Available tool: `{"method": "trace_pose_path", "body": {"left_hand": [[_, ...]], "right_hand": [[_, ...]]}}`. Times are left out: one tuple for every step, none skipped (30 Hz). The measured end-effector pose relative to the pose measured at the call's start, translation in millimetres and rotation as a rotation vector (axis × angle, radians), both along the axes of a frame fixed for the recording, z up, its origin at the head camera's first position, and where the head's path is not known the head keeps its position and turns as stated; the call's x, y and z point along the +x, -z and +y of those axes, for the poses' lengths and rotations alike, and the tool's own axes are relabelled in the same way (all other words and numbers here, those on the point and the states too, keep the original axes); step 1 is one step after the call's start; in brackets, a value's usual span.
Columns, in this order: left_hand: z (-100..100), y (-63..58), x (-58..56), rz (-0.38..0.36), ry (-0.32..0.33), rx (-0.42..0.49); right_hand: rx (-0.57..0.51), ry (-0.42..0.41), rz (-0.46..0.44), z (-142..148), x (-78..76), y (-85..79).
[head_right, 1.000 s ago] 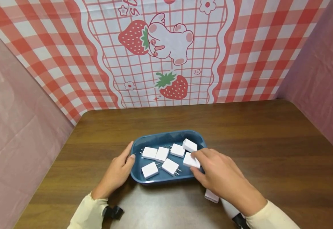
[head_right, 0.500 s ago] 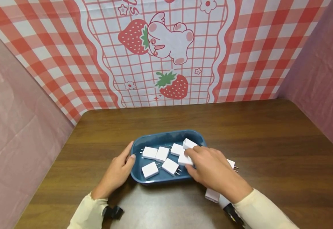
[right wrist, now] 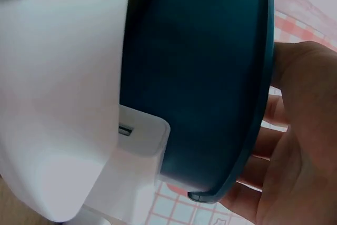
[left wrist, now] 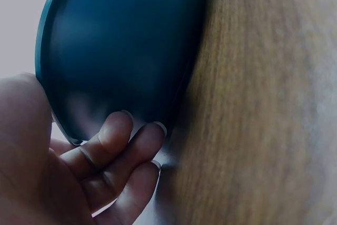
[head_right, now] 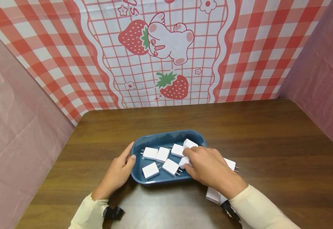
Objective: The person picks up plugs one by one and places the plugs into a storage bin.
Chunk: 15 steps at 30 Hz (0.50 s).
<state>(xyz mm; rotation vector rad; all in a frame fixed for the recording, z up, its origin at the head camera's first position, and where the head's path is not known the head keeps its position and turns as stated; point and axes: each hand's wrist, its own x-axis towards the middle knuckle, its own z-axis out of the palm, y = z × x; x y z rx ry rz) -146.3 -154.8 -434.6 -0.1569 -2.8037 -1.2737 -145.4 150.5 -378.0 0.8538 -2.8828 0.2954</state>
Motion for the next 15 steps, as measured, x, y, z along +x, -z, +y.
{"method": "trace_pose_path", "body": {"left_hand": [[0,-0.1,0.0,-0.006,0.003,0.002],[0,0.1,0.0,-0.009,0.005,0.004],[1,0.2,-0.2,-0.012,0.007,0.006],[1,0.3,-0.3,-0.013,0.008,0.007],[1,0.2,-0.3,-0.013,0.007,0.007],[1,0.2,-0.3,-0.012,0.006,0.005],[1,0.3,-0.4,-0.010,0.005,0.002],[1,0.4,-0.4,-0.008,0.004,-0.001],[1,0.2,-0.3,-0.008,0.002,-0.003],[1,0.4,-0.2,-0.008,0.001,-0.008],[1,0.3,-0.1,-0.010,0.000,-0.011],[1,0.4,-0.1,-0.011,0.000,-0.014],[1,0.1,0.1,-0.014,0.001,-0.016],[1,-0.1,0.3,-0.019,0.001,-0.016],[1,-0.2,0.4,-0.021,0.000,-0.018]], "right_hand": [[-0.003,-0.002,-0.001,0,0.5,0.0],[-0.007,-0.004,0.002,0,0.9,0.0],[-0.010,-0.002,0.006,1,1.5,-0.2],[-0.012,0.004,0.009,1,2.0,-0.6],[-0.015,0.009,0.014,1,2.5,-1.3],[-0.016,0.017,0.017,1,3.2,-2.3],[-0.021,0.024,0.015,2,4.0,-3.8],[-0.027,0.032,0.014,3,4.9,-5.2],[-0.028,0.039,0.016,4,5.9,-6.7],[-0.034,0.044,0.018,5,6.7,-8.2],[-0.040,0.048,0.023,7,7.7,-9.8],[-0.047,0.051,0.028,9,8.9,-11.4],[-0.054,0.054,0.035,11,10.0,-13.0],[-0.057,0.056,0.050,13,10.9,-14.2],[-0.063,0.060,0.061,16,11.7,-15.3]]}}
